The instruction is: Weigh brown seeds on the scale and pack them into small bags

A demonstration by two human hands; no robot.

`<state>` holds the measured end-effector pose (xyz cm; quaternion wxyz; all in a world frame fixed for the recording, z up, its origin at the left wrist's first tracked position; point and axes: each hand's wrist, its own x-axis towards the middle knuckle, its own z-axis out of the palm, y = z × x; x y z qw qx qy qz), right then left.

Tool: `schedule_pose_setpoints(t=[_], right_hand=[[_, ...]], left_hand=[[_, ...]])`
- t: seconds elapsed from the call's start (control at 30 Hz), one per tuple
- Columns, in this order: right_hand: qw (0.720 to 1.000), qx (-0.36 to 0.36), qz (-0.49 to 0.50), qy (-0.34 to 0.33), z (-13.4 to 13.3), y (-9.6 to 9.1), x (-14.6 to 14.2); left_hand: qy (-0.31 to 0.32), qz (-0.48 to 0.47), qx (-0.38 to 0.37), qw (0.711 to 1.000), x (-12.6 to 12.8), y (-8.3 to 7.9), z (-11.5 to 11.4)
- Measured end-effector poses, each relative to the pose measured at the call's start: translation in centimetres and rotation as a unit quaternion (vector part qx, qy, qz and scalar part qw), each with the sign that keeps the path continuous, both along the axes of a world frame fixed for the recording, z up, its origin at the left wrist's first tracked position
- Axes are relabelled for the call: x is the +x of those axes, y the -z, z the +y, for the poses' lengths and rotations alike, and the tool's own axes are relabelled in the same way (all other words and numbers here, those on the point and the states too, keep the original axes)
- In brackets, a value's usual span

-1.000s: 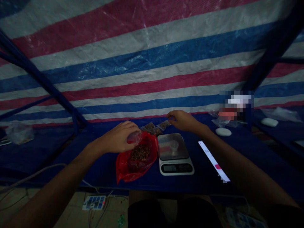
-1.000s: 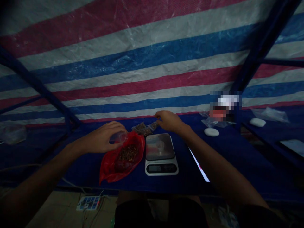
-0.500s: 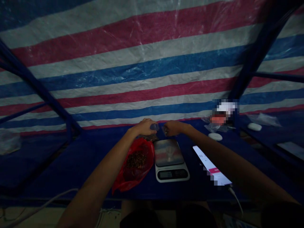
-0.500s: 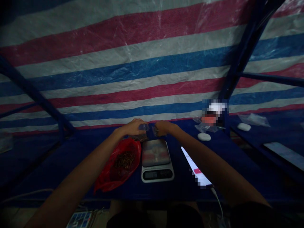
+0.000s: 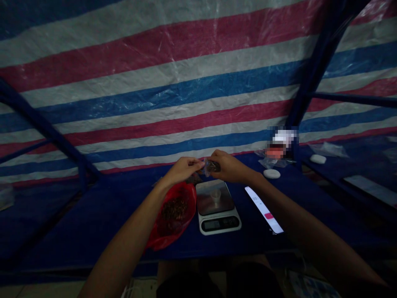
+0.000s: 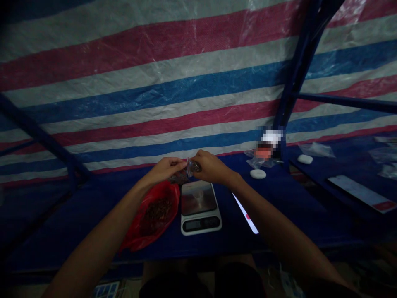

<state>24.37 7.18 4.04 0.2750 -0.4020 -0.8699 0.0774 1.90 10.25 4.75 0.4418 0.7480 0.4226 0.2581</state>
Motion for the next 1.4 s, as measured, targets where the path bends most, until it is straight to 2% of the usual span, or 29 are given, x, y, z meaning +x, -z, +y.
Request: schedule_pose_setpoints(t=[0.1,0.2,0.57,0.67,0.77,0.87,0.97,1.07,1.27,1.33,1.4], right_hand=[[0.999,0.014,0.018,-0.038,-0.6,-0.1,-1.7],[0.996,-0.001,0.034,-0.078,-1.4,-0.1,-3.0],[0.981,-0.052,0.066,-0.175,-3.2,0.0,-7.2],[0.977,-0.064,0.098,-0.181,-3.9,-0.1,-7.9],[0.972,-0.07,0.178,-0.134,-5.1,-0.4,-8.7],[0.963,-0.12,0.205,-0.126,-6.2,-0.7,-9.8],[0.958,-0.158,0.179,-0.157,-6.7,-0.7,-10.8],[0.963,-0.152,0.163,-0.152,-6.6,-0.3,-11.1],[0.974,-0.14,0.171,-0.052,-6.5,0.5,-10.2],[0.972,-0.154,0.171,-0.045,-6.5,0.6,-9.9],[0.968,-0.167,0.179,-0.051,-6.5,0.5,-9.8]], left_hand=[[-0.036,-0.051,-0.052,0.997,-1.8,-0.6,-2.1],[-0.041,-0.07,-0.094,0.992,-3.4,-0.8,-3.9],[-0.083,-0.089,-0.145,0.982,-8.5,-0.5,-8.4],[-0.109,-0.128,-0.144,0.975,-9.7,-0.6,-9.5],[-0.159,-0.159,-0.148,0.963,-10.2,-0.7,-10.5],[-0.17,-0.154,-0.148,0.962,-9.8,-1.0,-11.5],[-0.157,-0.13,-0.134,0.97,-8.9,-1.2,-12.2],[-0.165,-0.103,-0.094,0.976,-8.1,-1.0,-12.5],[-0.236,-0.017,-0.001,0.972,-8.1,-0.5,-12.8],[-0.237,0.022,0.015,0.971,-8.4,-0.3,-13.2],[-0.227,0.044,0.069,0.97,-8.4,0.0,-13.8]])
